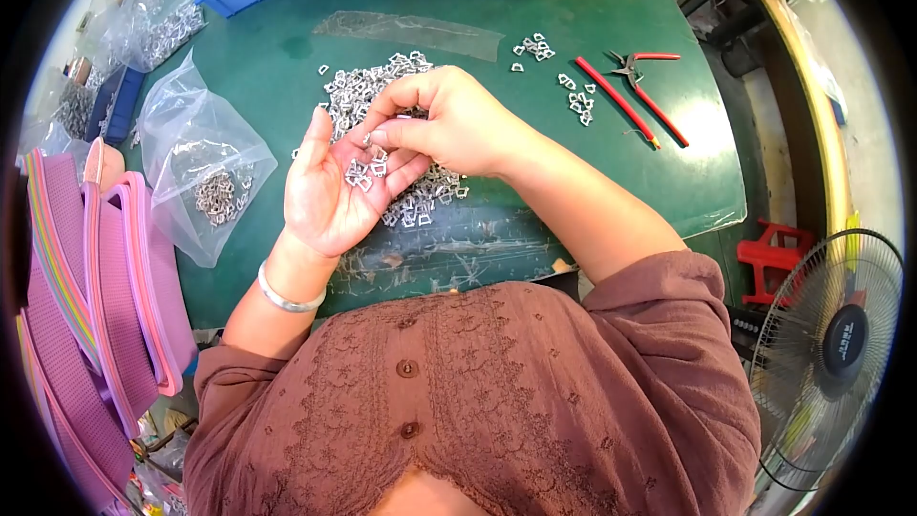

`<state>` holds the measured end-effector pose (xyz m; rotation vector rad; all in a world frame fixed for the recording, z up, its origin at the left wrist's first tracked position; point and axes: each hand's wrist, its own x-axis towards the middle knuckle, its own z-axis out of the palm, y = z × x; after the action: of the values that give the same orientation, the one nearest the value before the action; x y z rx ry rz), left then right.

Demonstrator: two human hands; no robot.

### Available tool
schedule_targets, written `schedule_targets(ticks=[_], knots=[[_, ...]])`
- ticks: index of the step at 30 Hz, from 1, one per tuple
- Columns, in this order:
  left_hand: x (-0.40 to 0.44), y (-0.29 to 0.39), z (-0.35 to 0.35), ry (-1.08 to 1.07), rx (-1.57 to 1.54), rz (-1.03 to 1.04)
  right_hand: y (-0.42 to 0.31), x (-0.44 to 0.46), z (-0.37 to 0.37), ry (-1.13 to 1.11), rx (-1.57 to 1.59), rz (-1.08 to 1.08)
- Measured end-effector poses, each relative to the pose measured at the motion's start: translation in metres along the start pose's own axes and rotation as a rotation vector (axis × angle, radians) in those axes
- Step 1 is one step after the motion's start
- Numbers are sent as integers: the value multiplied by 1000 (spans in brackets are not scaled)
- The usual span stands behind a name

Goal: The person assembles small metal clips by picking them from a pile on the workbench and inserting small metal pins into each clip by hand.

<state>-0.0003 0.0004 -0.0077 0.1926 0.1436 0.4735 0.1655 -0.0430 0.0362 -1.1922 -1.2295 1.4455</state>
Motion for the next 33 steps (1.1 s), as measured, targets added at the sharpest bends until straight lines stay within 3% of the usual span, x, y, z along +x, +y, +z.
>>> schedule_targets(ticks=[3, 5, 7, 9, 11, 14, 17, 33], knots=[[1, 0, 3, -11, -13, -4, 2, 1, -4, -6, 338, 37], [1, 0, 10, -16, -27, 27, 8, 6, -14, -86, 546, -92], [0, 0, 14, 4, -16, 42, 6, 5, -19, -185, 757, -89], [-1, 0, 14, 50, 22, 40, 1, 2, -16, -105, 567, -28], [0, 3, -1, -85, -75, -8, -5, -1, -6, -25, 331, 17], [1, 4, 0, -98, -72, -23, 10, 2, -5, -37, -394, -400], [0, 3, 1, -53, -27, -25, 5, -2, -3, -8, -769, -487], [1, 1, 5, -81, -53, -50, 6, -1, -5, -37, -638, -437]])
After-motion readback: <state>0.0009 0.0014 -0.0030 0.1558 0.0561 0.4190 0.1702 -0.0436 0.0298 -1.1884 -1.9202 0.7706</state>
